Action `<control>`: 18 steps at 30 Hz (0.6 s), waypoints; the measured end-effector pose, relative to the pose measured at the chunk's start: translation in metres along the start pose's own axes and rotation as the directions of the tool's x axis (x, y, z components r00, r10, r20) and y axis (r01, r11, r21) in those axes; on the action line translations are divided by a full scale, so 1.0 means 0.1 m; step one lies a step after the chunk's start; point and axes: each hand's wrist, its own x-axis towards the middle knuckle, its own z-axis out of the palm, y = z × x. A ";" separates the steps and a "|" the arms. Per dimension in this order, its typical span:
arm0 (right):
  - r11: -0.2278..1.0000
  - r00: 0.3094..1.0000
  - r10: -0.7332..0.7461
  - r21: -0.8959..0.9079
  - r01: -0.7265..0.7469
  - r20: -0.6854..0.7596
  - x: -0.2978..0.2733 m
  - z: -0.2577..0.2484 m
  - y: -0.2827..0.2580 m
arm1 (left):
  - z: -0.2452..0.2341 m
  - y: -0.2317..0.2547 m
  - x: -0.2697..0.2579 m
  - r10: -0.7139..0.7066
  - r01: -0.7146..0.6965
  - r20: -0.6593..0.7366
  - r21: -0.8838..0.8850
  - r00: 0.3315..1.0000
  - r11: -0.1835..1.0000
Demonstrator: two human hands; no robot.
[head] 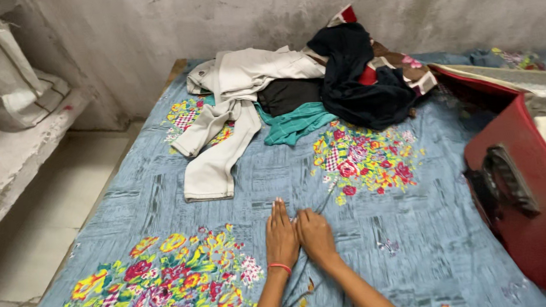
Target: The person folds shirts on a bed and places them into a suitcase.
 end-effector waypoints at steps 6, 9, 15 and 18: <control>0.982 0.942 -0.076 0.141 0.129 -0.328 0.98 0.19 0.33 | -0.11 0.06 0.07 -0.052 0.052 -0.015 -0.043 0.999 0.998; 0.946 0.870 -0.242 0.093 0.309 -0.429 1.55 0.27 0.50 | -0.14 0.09 0.07 -0.079 0.078 -0.008 -0.059 0.997 0.995; 0.941 0.958 -0.230 0.213 0.264 -0.174 2.21 0.53 0.85 | -0.18 0.09 0.12 -0.098 0.098 0.005 -0.064 0.995 0.993; 0.898 0.959 -0.178 0.363 0.249 -0.219 2.27 0.67 1.03 | -0.17 0.10 0.11 -0.114 0.115 0.017 -0.073 0.993 0.991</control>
